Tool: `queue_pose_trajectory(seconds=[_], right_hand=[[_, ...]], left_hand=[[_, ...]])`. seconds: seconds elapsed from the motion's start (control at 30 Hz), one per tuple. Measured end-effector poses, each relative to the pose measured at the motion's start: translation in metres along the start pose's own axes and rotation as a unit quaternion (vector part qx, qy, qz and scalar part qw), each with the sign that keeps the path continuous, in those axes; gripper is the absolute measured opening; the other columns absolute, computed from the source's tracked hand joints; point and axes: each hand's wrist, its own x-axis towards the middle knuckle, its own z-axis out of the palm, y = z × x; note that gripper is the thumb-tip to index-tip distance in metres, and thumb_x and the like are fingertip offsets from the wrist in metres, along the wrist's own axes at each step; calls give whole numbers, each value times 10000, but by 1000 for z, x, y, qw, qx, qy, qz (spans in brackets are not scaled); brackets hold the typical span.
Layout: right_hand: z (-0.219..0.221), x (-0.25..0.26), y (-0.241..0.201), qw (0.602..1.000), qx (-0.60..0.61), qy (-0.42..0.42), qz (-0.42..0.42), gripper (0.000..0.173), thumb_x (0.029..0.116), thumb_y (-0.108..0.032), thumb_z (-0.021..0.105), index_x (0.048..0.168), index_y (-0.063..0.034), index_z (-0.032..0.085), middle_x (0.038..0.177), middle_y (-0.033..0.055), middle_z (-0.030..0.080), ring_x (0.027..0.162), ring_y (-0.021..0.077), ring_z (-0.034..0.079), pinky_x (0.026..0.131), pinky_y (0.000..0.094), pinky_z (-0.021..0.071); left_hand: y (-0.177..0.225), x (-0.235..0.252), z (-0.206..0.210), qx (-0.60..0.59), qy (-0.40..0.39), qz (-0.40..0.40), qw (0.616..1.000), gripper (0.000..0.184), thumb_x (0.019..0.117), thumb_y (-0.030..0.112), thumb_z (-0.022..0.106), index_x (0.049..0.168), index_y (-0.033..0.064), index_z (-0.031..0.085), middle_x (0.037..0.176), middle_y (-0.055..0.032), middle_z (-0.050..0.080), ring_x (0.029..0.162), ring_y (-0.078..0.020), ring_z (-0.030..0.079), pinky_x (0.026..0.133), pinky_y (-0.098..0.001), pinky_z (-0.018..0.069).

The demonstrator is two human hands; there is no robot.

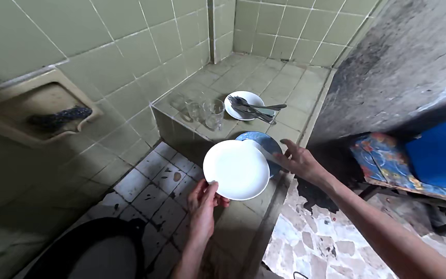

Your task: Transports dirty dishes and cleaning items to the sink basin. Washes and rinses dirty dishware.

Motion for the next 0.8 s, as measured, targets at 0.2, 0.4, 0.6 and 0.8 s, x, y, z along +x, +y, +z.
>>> queue_pose_trajectory(seconds=[0.2,0.4,0.6,0.8], right_hand=[[0,-11,4,998,-52,35,-29,328,967,-82,685,1288,-25,641,935,189,696,785,347,670,732,557,540],[-12,-35,27,959,-104,220,-144,308,981,-66,621,1276,13,660,999,221,670,769,381,673,670,587,552],[3,-9,30,952,-65,124,-272,334,939,-96,615,1257,-35,695,944,135,666,729,265,652,646,469,559],[14,9,27,941,-115,86,-308,340,928,-83,615,1247,-94,732,1042,134,642,764,255,659,606,458,558]], left_hand=[[0,1,3,-9,5,21,1000,175,1022,4,450,1057,-68,605,670,-123,669,514,-184,666,510,-306,601],[1,8,28,2,-39,-9,999,151,1042,15,469,1062,-58,600,698,-107,671,552,-175,673,559,-309,611],[-11,15,59,-9,-70,-38,997,147,1053,5,468,1063,-74,590,711,-122,670,566,-172,672,576,-296,606],[-13,22,56,15,-99,-74,992,156,1059,50,508,1066,-77,601,771,-144,695,620,-190,702,630,-314,625]])
